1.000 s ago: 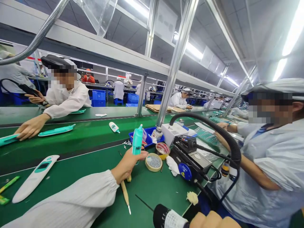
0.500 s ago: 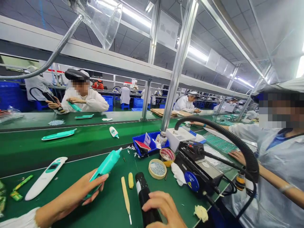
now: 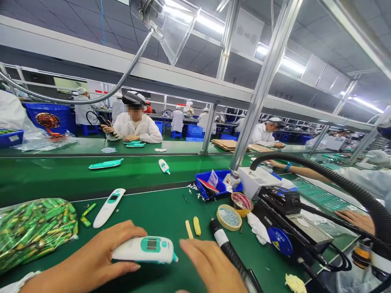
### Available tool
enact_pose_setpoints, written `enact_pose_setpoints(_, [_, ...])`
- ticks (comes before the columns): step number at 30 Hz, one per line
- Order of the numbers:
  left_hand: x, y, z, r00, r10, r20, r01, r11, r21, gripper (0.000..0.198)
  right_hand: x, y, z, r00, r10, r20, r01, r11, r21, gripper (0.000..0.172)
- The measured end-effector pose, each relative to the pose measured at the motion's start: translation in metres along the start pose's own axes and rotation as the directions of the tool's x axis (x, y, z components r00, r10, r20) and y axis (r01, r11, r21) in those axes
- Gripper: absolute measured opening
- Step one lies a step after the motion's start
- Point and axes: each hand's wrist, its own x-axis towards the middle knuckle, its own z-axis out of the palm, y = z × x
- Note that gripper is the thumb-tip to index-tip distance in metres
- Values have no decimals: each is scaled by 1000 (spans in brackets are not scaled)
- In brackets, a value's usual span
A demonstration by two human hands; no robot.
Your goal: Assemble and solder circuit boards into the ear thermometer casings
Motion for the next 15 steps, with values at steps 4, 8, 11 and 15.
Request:
enact_pose_setpoints(4, [-5,-8,-2,998,47,-46,-51,994,-97,45,44,-34,53,977,103,189,-153,950,274,70])
enact_pose_setpoints(8, [1,-36,-6,976,-30,-216,-82,868,-490,67,71,-46,81,930,291,225,-367,761,535,40])
enact_pose_setpoints(11, [6,-48,1,968,-133,-215,-92,605,-791,74,87,-53,89,895,415,166,-402,585,704,36])
enact_pose_setpoints(15, [11,-37,30,999,9,36,30,381,-924,71,102,-57,97,846,519,123,-418,502,757,36])
